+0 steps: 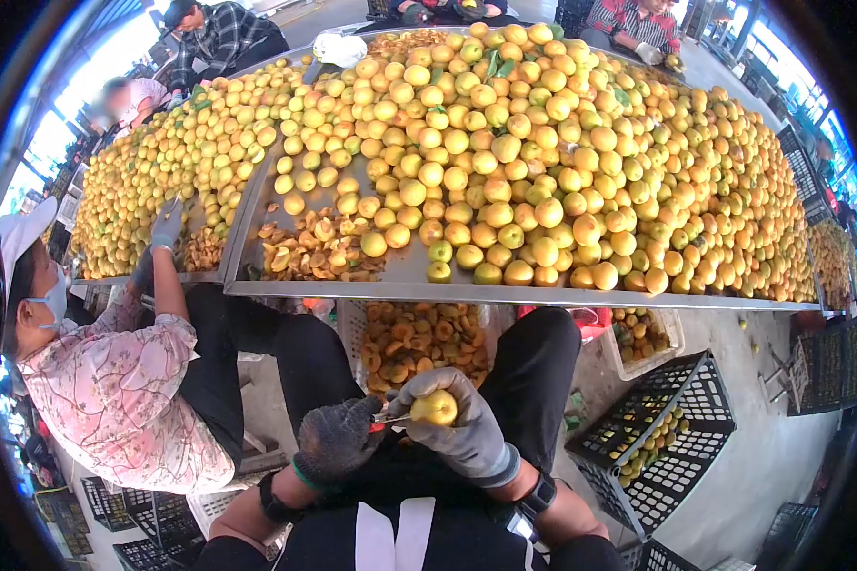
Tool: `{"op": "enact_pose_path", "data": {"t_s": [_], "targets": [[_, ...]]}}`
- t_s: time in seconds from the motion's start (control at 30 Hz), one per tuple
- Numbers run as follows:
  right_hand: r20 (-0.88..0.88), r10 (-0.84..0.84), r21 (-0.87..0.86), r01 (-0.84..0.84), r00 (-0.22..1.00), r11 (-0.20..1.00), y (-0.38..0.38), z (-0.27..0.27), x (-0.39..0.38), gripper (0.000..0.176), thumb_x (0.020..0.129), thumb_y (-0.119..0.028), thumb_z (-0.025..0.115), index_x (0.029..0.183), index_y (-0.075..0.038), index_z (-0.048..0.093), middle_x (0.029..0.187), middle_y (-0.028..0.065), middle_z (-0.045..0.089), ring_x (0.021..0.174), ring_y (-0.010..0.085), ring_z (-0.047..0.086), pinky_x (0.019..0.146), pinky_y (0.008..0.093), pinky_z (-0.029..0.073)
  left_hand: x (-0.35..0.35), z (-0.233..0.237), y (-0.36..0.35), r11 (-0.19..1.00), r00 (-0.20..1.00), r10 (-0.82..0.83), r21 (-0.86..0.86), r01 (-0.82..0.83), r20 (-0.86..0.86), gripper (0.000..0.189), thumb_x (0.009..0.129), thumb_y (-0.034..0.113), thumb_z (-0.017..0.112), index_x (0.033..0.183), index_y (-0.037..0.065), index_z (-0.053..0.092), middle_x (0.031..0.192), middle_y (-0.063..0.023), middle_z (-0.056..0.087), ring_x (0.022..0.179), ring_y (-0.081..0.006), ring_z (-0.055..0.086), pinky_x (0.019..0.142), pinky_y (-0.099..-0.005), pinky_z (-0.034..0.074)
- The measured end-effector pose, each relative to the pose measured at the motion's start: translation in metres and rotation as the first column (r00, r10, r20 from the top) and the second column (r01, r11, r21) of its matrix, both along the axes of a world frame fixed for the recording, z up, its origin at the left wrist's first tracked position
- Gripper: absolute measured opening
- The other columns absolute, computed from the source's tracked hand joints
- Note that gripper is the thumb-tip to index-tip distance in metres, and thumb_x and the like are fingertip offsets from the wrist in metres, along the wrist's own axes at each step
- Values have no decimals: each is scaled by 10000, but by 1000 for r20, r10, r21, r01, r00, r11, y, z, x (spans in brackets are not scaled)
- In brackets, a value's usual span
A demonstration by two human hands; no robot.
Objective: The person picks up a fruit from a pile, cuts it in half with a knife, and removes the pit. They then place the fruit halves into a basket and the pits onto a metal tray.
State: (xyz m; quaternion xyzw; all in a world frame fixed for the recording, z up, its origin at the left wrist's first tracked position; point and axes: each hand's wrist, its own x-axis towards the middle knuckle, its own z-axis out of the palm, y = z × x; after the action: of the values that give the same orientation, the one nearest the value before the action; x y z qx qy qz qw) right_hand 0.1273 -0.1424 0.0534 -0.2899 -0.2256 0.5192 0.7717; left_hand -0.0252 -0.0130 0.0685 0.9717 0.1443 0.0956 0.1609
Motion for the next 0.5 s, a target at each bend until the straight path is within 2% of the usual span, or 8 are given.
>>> {"op": "enact_pose_path", "data": {"t_s": [0.2,0.33,0.4,0.5], "targets": [[-121,-98,-33,95,988,995,4,6,-15,354,827,45,666,1108,-89,499,1103,65,552,1146,253,561,897,348,503,2,-9,3,998,1000,-20,-56,21,17,277,775,227,650,995,65,600,769,-83,624,647,-259,638,526,-389,479],[-6,-142,-49,142,990,989,11,2,-21,337,846,58,631,1120,-88,502,1102,70,554,1157,260,556,885,346,527,6,-24,2,997,999,-29,-73,31,24,255,777,230,651,967,69,596,771,-88,622,661,-284,636,542,-401,484],[-177,-162,-104,145,971,984,13,-7,-23,335,881,29,593,1174,-91,483,1128,76,555,1151,245,557,885,334,532,7,-30,-1,970,999,31,-242,-22,35,302,766,245,670,986,58,582,773,-124,611,700,-310,639,573,-420,493],[-211,-83,-138,55,974,989,17,-12,-14,340,917,-5,553,1229,-96,452,1185,93,553,1143,224,559,891,323,520,9,-27,-2,967,1000,-5,-254,0,-21,366,774,264,687,1019,31,546,829,-171,616,779,-351,639,629,-441,502]]}}
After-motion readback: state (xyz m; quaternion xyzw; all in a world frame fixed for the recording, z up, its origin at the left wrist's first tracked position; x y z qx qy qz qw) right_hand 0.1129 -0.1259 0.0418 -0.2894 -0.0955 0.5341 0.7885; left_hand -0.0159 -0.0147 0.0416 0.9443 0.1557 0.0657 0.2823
